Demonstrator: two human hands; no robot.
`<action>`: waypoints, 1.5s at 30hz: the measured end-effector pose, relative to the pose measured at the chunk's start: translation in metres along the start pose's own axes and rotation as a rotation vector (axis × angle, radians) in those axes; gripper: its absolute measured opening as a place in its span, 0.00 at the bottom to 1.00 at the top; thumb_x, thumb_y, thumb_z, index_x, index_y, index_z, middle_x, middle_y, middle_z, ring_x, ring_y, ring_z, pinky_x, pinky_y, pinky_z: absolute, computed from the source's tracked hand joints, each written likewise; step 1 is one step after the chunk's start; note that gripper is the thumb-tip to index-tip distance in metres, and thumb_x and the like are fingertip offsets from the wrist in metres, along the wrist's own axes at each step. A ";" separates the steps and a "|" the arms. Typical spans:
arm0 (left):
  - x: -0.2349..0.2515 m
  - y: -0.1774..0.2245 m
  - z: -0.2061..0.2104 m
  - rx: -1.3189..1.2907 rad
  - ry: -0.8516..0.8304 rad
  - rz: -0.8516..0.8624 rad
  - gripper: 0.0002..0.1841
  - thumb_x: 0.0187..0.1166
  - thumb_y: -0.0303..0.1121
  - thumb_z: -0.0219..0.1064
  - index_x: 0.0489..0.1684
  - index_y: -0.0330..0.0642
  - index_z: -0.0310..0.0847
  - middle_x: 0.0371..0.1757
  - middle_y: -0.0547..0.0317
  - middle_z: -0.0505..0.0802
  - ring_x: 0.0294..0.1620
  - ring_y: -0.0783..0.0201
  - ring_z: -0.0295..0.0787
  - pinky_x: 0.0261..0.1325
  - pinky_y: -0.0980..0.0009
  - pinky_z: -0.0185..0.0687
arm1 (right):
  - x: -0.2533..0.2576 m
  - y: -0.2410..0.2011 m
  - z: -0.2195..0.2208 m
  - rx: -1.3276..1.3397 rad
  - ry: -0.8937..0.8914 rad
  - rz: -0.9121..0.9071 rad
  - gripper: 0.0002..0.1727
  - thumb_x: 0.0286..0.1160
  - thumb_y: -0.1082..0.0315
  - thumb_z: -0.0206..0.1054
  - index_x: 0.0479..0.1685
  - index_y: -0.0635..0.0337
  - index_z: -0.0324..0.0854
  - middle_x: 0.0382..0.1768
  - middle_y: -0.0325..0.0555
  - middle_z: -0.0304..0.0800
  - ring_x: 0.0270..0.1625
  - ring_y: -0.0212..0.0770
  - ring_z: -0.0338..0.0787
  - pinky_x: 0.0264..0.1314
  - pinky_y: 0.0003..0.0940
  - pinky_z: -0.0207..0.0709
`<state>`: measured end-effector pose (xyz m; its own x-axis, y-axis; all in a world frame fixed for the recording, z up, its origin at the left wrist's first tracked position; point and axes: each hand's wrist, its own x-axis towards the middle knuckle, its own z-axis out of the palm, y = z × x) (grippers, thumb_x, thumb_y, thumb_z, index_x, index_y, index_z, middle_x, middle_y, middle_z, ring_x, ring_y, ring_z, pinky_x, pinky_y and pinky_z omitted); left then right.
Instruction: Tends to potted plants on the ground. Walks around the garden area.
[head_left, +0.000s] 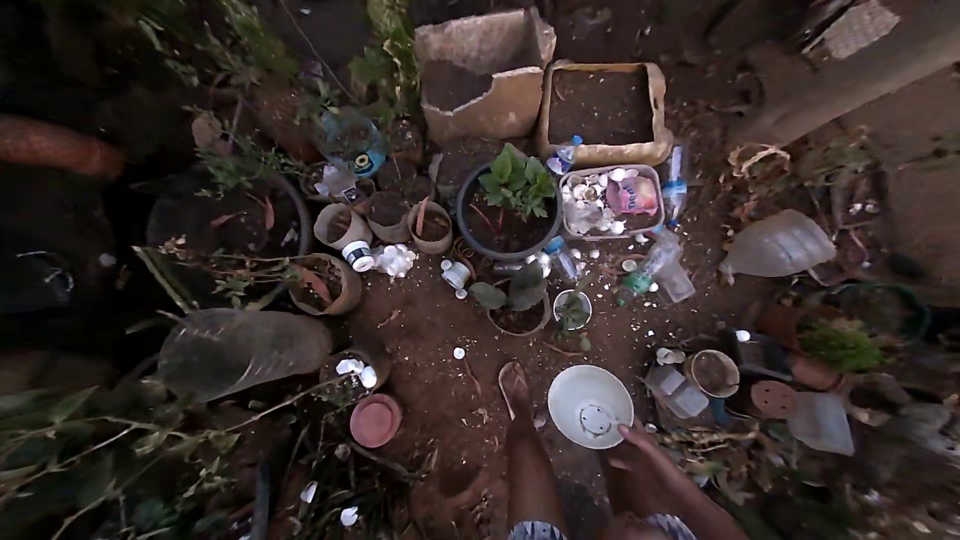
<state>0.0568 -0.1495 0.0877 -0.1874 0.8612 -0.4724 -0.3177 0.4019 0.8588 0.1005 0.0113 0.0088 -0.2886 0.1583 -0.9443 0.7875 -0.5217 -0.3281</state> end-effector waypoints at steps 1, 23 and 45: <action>0.001 -0.013 -0.006 -0.034 0.069 0.027 0.11 0.81 0.22 0.64 0.52 0.28 0.92 0.51 0.37 0.96 0.58 0.46 0.94 0.69 0.50 0.84 | 0.003 0.002 0.002 -0.004 0.007 -0.014 0.56 0.67 0.44 0.66 0.97 0.42 0.36 0.89 0.54 0.60 0.81 0.57 0.76 0.66 0.61 0.82; 0.230 -0.111 -0.331 0.669 0.631 0.034 0.15 0.88 0.27 0.58 0.63 0.36 0.87 0.65 0.38 0.89 0.69 0.41 0.86 0.74 0.42 0.77 | 0.195 -0.039 -0.008 0.039 -0.036 -0.462 0.60 0.62 0.51 0.70 0.95 0.56 0.35 0.77 0.54 0.73 0.64 0.40 0.88 0.57 0.37 0.89; 0.361 -0.146 -0.428 1.345 0.606 -0.427 0.23 0.84 0.31 0.60 0.78 0.52 0.81 0.70 0.36 0.88 0.73 0.33 0.82 0.74 0.31 0.70 | 0.302 -0.029 -0.021 -0.015 -0.316 -0.641 0.66 0.53 0.41 0.78 0.94 0.55 0.39 0.71 0.42 0.81 0.62 0.34 0.90 0.58 0.30 0.88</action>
<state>-0.3623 -0.0305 -0.2933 -0.7479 0.4943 -0.4431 0.5419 0.8402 0.0226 0.0015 0.0918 -0.2673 -0.8393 0.1780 -0.5137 0.4171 -0.3951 -0.8185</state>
